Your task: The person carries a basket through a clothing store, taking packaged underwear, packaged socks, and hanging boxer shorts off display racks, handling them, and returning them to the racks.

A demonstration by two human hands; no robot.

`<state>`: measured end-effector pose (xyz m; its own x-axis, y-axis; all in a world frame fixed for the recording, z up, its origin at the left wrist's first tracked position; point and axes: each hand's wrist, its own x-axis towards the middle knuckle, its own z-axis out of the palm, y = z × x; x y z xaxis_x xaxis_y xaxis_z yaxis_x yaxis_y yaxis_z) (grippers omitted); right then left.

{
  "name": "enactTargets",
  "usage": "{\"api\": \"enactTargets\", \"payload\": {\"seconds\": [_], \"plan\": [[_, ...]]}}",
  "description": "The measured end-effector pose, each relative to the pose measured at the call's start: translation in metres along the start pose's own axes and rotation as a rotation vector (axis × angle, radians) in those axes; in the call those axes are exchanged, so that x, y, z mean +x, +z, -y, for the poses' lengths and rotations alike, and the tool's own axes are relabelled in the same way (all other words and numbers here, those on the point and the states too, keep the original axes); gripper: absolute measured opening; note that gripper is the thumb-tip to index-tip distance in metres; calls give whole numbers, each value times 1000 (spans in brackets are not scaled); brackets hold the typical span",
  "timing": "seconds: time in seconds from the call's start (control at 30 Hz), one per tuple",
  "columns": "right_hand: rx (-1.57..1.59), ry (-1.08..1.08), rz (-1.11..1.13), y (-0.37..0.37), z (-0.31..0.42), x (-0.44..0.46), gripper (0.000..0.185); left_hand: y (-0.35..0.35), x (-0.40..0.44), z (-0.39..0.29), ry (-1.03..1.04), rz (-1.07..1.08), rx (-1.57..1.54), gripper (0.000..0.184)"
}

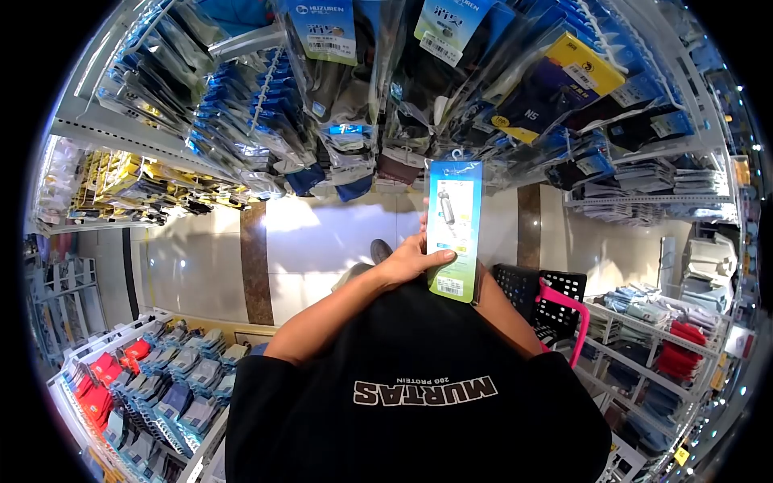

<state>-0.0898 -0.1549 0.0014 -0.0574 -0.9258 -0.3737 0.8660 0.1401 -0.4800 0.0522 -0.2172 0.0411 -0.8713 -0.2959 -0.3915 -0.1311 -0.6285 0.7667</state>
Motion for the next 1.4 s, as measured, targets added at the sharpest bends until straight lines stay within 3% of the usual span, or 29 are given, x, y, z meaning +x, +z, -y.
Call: {"api": "enactTargets", "payload": {"seconds": [0.1, 0.2, 0.37, 0.4, 0.47, 0.53, 0.57, 0.6, 0.67, 0.73, 0.77, 0.9, 1.0, 1.23, 1.4], "plan": [[-16, 37, 87, -21, 0, 7, 46, -7, -1, 8, 1, -29, -29, 52], [-123, 219, 46, -29, 17, 12, 47, -11, 0, 8, 36, -30, -80, 49], [-248, 205, 202, 8, 28, 19, 66, -13, 5, 9, -9, 90, -12, 50], [-151, 271, 231, 11, 30, 18, 68, -14, 5, 8, -25, 120, 20, 51], [-125, 259, 358, 0, 31, 19, 63, -15, 5, 12, -40, 132, 29, 51], [-117, 91, 276, -24, 32, 25, 56, -16, 10, 21, -53, 149, 40, 51], [-116, 2, 236, -36, 34, 28, 52, -15, 18, 36, -31, 72, -58, 47], [-62, 15, 87, -23, 43, 23, 36, -19, 21, 42, -11, -37, -30, 45], [-120, -170, -154, -7, 56, 21, 18, -27, 21, 49, 25, -251, 31, 42], [-164, -241, -88, -13, 68, 28, 7, -45, 17, 47, -11, -347, -13, 36], [-183, -326, -205, -5, 69, 30, 7, -52, 17, 49, 9, -378, -41, 34], [-523, -542, -252, -23, 81, 45, 13, -63, 10, 53, 47, -526, -64, 27], [-674, -673, -289, -15, 82, 57, 11, -68, 5, 60, 40, -504, -146, 27], [-889, -735, -268, -10, 87, 94, 12, -67, -3, 56, 58, -500, -150, 30], [-1115, -719, -404, -15, 81, 120, 18, -63, -3, 54, 46, -491, -169, 30]]}}
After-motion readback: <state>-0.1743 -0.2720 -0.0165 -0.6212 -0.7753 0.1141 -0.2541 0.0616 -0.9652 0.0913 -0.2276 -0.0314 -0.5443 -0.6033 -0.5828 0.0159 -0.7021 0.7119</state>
